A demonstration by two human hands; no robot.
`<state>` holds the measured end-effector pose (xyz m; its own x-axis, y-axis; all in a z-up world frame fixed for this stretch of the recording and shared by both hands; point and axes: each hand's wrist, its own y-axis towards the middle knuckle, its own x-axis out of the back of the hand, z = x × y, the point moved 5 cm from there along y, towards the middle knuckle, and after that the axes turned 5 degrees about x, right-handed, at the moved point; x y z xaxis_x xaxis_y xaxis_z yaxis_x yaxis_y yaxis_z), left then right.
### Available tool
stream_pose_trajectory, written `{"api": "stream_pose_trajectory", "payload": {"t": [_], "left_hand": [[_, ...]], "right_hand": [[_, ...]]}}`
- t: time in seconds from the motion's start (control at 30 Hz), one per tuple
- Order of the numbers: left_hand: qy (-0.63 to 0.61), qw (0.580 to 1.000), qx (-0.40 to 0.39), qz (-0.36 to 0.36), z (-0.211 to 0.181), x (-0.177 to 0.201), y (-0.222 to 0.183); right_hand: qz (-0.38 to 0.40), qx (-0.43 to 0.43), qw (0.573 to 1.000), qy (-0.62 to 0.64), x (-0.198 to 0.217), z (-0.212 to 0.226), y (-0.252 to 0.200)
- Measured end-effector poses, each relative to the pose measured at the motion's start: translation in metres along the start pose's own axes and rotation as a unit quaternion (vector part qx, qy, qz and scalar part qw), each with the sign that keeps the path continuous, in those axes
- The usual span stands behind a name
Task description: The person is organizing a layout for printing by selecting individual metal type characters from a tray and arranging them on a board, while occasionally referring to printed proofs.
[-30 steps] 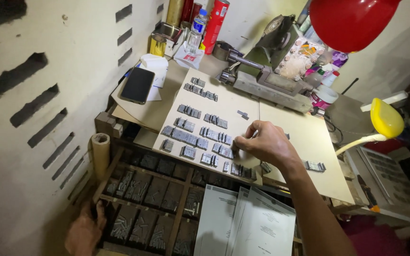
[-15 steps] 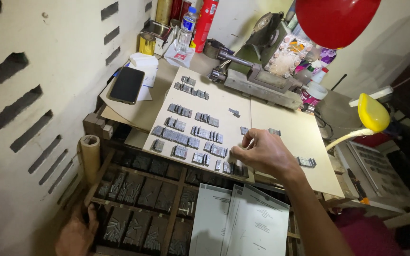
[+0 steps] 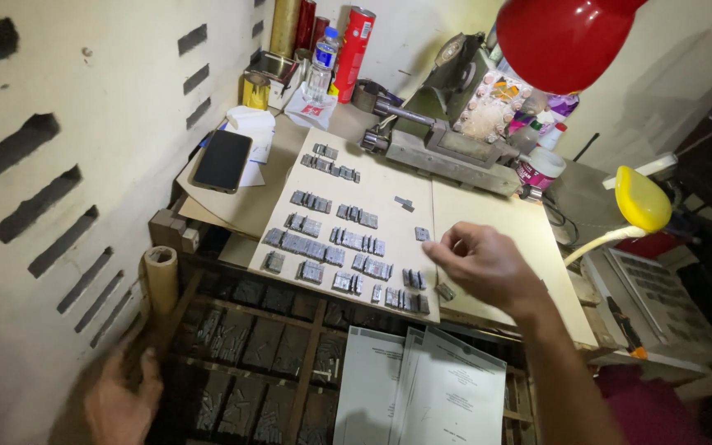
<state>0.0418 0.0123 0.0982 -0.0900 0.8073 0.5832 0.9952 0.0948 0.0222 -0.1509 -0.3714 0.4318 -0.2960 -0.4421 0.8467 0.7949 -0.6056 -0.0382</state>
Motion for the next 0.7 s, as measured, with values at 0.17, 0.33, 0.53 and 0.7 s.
{"api": "stream_pose_trajectory", "payload": {"t": [0.17, 0.33, 0.53, 0.7], "left_hand": [[-0.071, 0.989, -0.13, -0.02, -0.12, 0.068, -0.003], [-0.067, 0.882, -0.459, -0.085, -0.24, 0.091, -0.027], [0.116, 0.832, -0.539, 0.057, -0.344, 0.056, -0.044], [0.151, 0.809, -0.565, 0.058, -0.367, 0.042, -0.059]], "right_hand": [[-0.071, 0.067, 0.995, 0.011, 0.027, 0.003, -0.011], [-0.033, 0.098, 0.994, 0.017, 0.003, 0.011, -0.007], [0.019, 0.053, 0.998, 0.004, -0.025, 0.022, 0.013], [0.009, 0.168, 0.985, 0.022, -0.032, 0.029, 0.012]]}}
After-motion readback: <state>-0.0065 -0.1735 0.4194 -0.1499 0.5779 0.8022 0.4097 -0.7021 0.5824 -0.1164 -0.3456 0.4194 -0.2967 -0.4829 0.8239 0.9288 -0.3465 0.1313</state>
